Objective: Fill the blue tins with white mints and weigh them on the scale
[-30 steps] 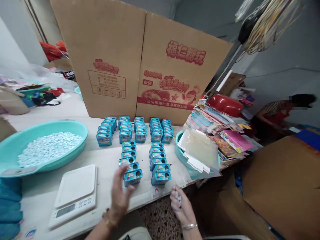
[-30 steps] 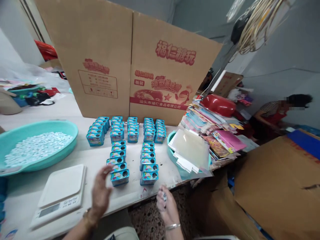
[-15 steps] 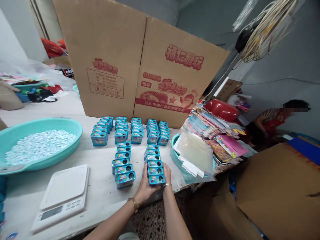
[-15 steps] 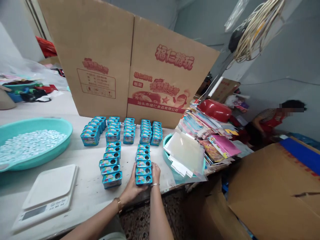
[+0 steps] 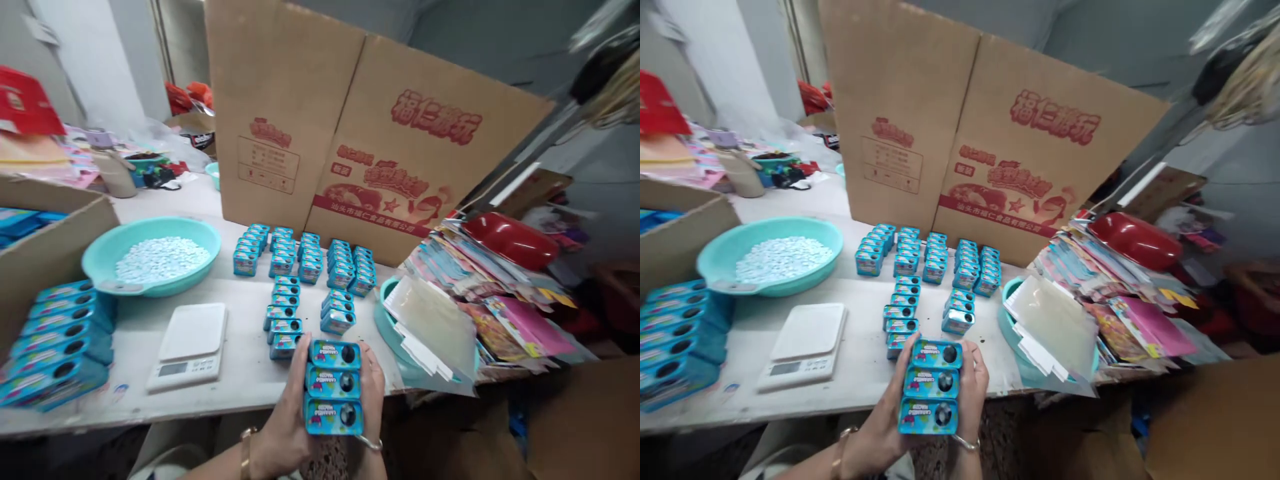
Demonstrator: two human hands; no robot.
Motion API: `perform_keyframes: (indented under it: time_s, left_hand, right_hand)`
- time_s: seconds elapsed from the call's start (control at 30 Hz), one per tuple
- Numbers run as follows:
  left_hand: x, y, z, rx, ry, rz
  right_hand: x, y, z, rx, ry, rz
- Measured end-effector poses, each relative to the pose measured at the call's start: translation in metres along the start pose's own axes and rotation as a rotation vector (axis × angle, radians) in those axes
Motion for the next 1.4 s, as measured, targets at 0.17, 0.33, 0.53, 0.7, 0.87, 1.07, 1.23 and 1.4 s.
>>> perform_keyframes:
  time_s: [0.17,0.33,0.53,0.7,0.87,1.07,1.23,1.4]
  left_hand:
    - [-0.022,0.109,0.029,0.116,-0.11,0.279]
    - [-0.021,0.217,-0.004,0.086,0.046,0.556]
    - [-0.023,0.255,-0.05,-0.113,0.22,0.558]
    - [-0.032,0.251,-0.063,-0.166,0.24,0.548]
    - [-0.054,0.235,-0.049,-0.066,0.216,0.566]
    - [-0.087,0.156,-0.046,-0.098,0.167,0.529]
    - [-0.075,0.113,-0.073,-0.145,0.088,0.501]
    - [-0.063,0.101,-0.094,-0.107,0.04,0.608]
  right_hand:
    - [-0.03,-0.136,0.008,0.073,0.05,-0.264]
    - [-0.036,-0.26,0.087,0.036,-0.043,-0.418]
    - [-0.036,-0.29,0.15,-0.027,-0.124,-0.408]
    - [-0.041,-0.283,0.158,-0.061,-0.148,-0.387]
    - [-0.06,-0.263,0.141,-0.082,-0.15,-0.368]
    - [-0.064,-0.182,0.121,-0.201,-0.133,-0.373]
    - [-0.04,-0.134,0.116,-0.313,-0.066,-0.32]
    - [-0.046,-0.127,0.082,-0.175,0.052,-0.331]
Point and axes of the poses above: each hand's wrist, its own x-axis towards the middle knuckle, its own y-axis out of the back of the hand, z = x × y, the point moved 5 cm from there along x, towards the middle knuckle, and after that the axes turned 5 degrees about z, right-handed, at the moved point
